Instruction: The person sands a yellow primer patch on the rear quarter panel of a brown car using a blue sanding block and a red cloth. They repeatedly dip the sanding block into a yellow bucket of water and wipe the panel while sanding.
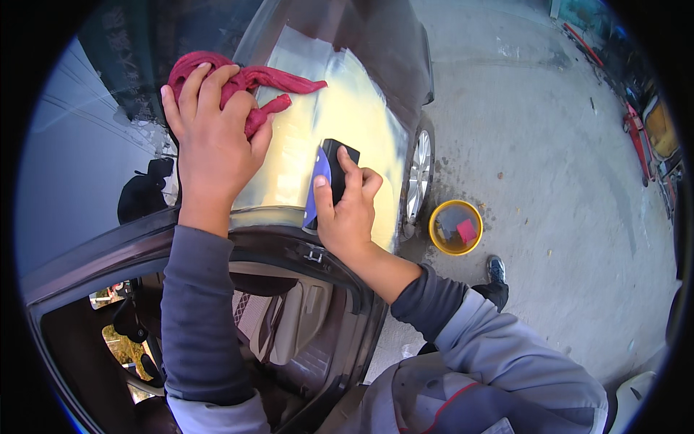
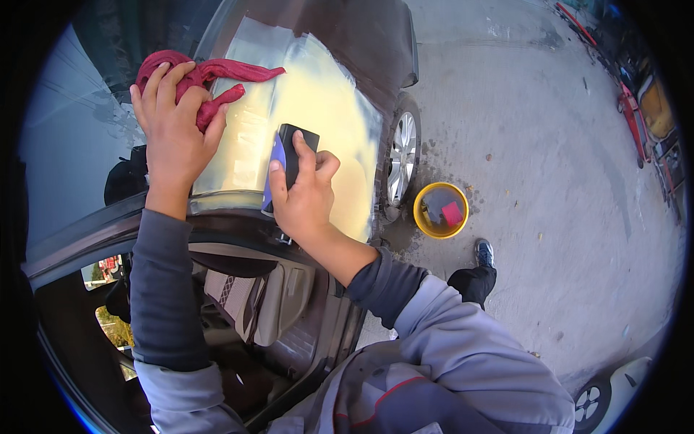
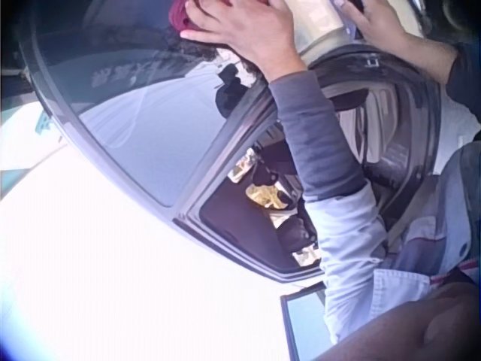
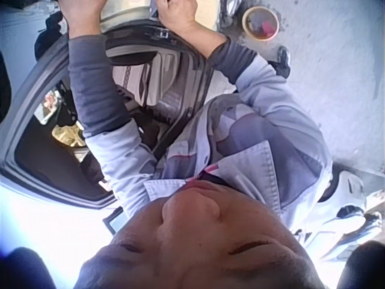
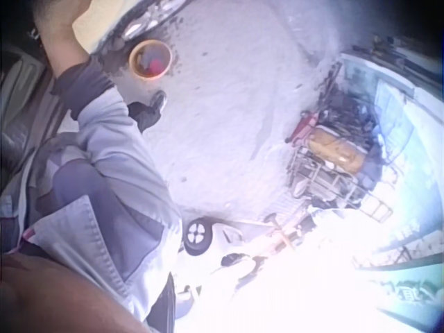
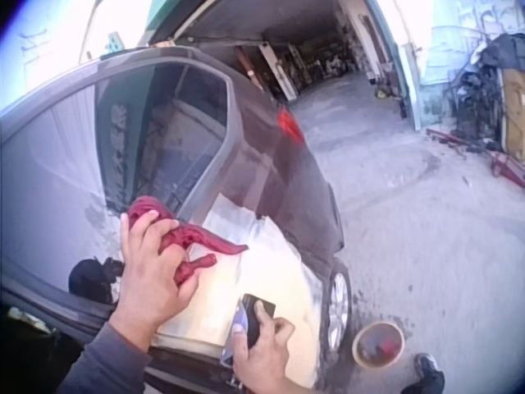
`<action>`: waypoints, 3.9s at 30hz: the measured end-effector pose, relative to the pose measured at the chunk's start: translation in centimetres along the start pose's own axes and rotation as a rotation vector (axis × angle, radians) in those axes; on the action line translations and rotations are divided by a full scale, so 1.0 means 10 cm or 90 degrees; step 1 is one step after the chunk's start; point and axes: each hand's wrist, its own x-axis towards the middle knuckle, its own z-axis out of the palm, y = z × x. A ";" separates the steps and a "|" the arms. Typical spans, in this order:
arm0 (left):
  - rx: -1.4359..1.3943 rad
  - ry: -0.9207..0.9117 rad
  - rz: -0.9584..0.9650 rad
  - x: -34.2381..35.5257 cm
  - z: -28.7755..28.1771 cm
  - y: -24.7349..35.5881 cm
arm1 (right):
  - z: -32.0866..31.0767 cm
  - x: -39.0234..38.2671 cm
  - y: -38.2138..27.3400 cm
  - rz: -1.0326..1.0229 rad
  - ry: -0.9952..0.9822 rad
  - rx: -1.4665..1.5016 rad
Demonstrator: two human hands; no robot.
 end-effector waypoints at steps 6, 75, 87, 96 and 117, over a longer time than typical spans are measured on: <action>0.006 -0.001 0.010 0.00 0.00 -0.01 | -0.19 -0.11 -0.02 0.025 0.008 -0.041; -0.020 -0.032 -0.019 0.03 -0.05 0.03 | -0.11 0.63 -0.10 -0.115 -0.044 -0.030; -0.019 -0.024 -0.007 0.05 -0.07 0.04 | -0.17 0.68 -0.04 -0.136 -0.173 -0.042; -0.023 -0.032 -0.015 0.05 -0.06 0.04 | -0.25 1.48 -0.05 0.029 -0.047 -0.082; 0.011 -0.046 0.003 0.04 -0.03 0.03 | -0.14 1.46 0.67 0.009 0.018 -0.107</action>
